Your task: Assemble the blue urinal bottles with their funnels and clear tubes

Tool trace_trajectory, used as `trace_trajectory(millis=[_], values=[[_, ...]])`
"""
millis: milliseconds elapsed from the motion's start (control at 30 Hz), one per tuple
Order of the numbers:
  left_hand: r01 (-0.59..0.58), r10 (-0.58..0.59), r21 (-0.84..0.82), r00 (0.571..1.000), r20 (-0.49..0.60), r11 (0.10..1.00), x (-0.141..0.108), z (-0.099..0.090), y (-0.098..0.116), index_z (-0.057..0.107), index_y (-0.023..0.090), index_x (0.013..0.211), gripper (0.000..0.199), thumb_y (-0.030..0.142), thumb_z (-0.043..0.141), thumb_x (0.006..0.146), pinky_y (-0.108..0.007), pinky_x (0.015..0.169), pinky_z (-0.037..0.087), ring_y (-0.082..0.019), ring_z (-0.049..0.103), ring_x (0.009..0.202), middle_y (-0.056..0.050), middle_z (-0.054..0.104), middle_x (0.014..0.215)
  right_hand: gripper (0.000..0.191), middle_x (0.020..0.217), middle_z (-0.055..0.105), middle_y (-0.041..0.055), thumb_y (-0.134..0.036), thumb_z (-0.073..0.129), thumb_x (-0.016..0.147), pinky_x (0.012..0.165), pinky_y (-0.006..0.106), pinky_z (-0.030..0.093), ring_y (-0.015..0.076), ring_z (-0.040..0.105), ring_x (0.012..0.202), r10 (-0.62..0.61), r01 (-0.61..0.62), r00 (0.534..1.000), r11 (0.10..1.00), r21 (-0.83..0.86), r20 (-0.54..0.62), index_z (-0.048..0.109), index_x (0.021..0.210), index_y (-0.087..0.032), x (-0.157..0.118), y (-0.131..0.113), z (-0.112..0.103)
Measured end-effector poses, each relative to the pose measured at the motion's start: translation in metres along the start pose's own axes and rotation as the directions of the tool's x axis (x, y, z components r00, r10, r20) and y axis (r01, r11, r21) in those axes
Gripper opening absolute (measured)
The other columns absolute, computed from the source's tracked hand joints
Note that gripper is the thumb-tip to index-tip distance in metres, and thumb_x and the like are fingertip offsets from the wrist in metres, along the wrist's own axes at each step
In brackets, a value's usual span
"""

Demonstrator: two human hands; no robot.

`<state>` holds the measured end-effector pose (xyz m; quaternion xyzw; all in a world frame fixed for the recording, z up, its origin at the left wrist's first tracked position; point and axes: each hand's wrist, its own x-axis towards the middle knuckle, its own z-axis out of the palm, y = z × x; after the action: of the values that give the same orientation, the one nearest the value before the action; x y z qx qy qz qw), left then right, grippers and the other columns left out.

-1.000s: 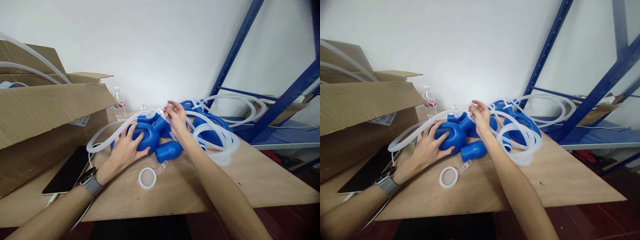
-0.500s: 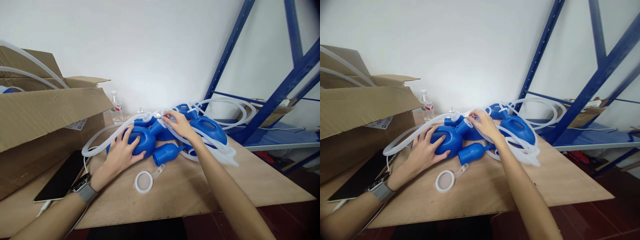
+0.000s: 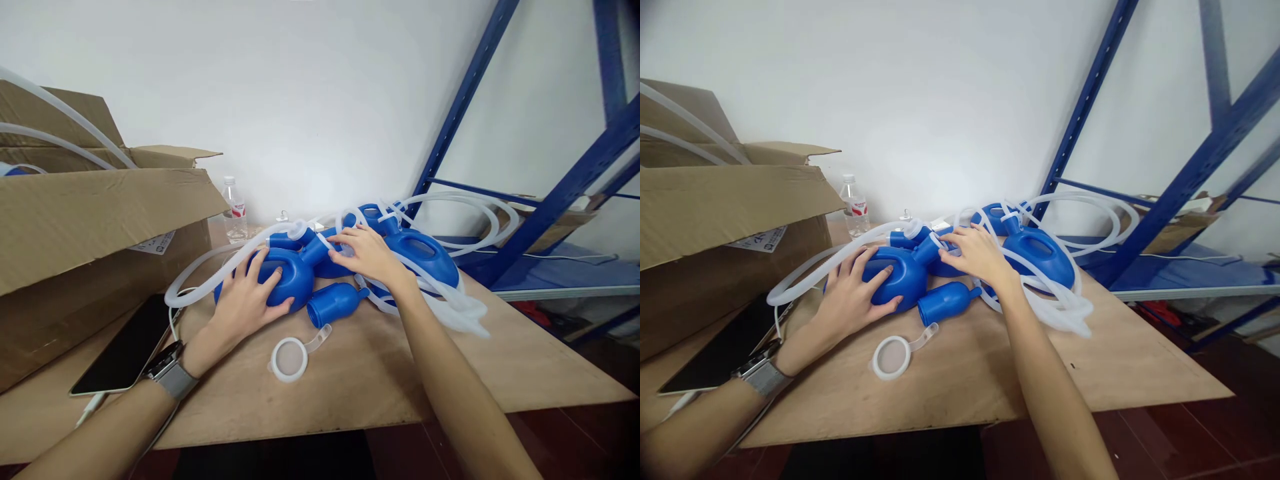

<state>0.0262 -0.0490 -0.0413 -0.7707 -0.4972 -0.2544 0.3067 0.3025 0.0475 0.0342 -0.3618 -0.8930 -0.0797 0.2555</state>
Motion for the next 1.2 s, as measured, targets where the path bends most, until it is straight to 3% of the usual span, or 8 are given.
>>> trace_trajectory(millis=[133,233,367,633,767,833,967,1200], values=[[0.006,-0.006,0.002,1.000,-0.006,1.000,0.000,0.001,0.001,0.077,0.016,0.123,0.051,0.056,0.070,0.092,-0.068,0.100,0.049,-0.053,0.054,0.133,-0.029,0.050,0.155,0.029,0.117,0.078,0.0101,-0.040,0.063,0.098,0.117,0.053,0.036,0.0302,0.070,0.115,-0.015,0.014,1.000,0.999,0.036,0.008,0.078,0.112,-0.019,0.003,-0.006,0.001],[0.003,-0.003,0.012,1.000,-0.010,1.000,0.001,0.000,0.001,0.077,0.017,0.123,0.051,0.055,0.071,0.091,-0.067,0.098,0.050,-0.052,0.054,0.133,-0.029,0.050,0.155,0.037,0.101,0.077,0.0082,-0.050,0.055,0.102,0.094,0.041,0.048,0.0259,0.069,0.097,0.083,-0.088,0.996,0.976,0.199,0.032,0.075,0.092,-0.019,0.009,-0.011,0.005],[0.000,0.000,0.023,1.000,-0.014,1.000,0.001,-0.001,0.000,0.077,0.018,0.123,0.050,0.056,0.070,0.092,-0.065,0.097,0.052,-0.050,0.054,0.133,-0.028,0.051,0.154,0.038,0.079,0.069,0.0016,-0.052,0.059,0.097,0.072,0.033,0.042,0.0187,0.060,0.072,0.237,-0.239,0.970,0.887,0.395,0.056,0.068,0.080,-0.020,0.016,-0.014,0.015],[-0.017,0.017,-0.032,1.000,-0.012,0.999,-0.001,0.001,-0.003,0.076,0.017,0.126,0.052,0.056,0.070,0.092,-0.069,0.098,0.051,-0.052,0.052,0.136,-0.029,0.049,0.155,0.047,0.073,0.070,0.0017,-0.064,0.074,0.081,0.077,0.033,0.048,0.0198,0.063,0.075,0.333,-0.231,0.941,0.531,0.815,0.049,0.071,0.071,-0.018,0.015,-0.008,0.032],[-0.003,0.004,-0.052,1.000,0.012,0.999,-0.002,0.003,-0.005,0.077,0.020,0.125,0.051,0.057,0.070,0.091,-0.067,0.099,0.052,-0.051,0.052,0.137,-0.026,0.049,0.157,0.052,0.073,0.072,0.0030,-0.069,0.074,0.080,0.074,0.034,0.053,0.0170,0.064,0.064,0.575,-0.204,0.817,0.361,0.910,-0.045,0.068,0.068,-0.020,0.016,0.009,0.034],[-0.010,0.010,-0.051,1.000,0.005,0.999,-0.003,0.003,-0.006,0.077,0.019,0.124,0.051,0.057,0.070,0.091,-0.066,0.099,0.053,-0.050,0.053,0.137,-0.026,0.049,0.157,0.049,0.078,0.075,0.0046,-0.068,0.075,0.081,0.081,0.037,0.056,0.0190,0.069,0.069,0.576,-0.169,0.812,0.391,0.905,-0.097,0.071,0.073,-0.020,0.014,0.015,0.033],[-0.039,0.039,-0.031,0.999,-0.026,0.999,-0.002,0.004,-0.007,0.078,0.018,0.124,0.052,0.058,0.068,0.093,-0.065,0.099,0.053,-0.050,0.054,0.137,-0.027,0.051,0.155,0.040,0.088,0.080,0.0066,-0.060,0.077,0.084,0.093,0.040,0.054,0.0254,0.074,0.090,0.443,-0.116,0.876,0.580,0.807,-0.192,0.078,0.081,-0.020,0.009,0.011,0.028],[-0.023,0.023,-0.018,1.000,0.016,1.000,0.002,0.000,-0.008,0.076,0.016,0.128,0.052,0.054,0.066,0.094,-0.060,0.096,0.056,-0.049,0.054,0.138,-0.028,0.049,0.158,0.029,0.100,0.080,0.0060,-0.047,0.067,0.098,0.098,0.041,0.055,0.0242,0.073,0.103,0.338,0.072,0.825,0.731,0.678,-0.452,0.082,0.093,-0.023,0.005,0.003,0.005]])
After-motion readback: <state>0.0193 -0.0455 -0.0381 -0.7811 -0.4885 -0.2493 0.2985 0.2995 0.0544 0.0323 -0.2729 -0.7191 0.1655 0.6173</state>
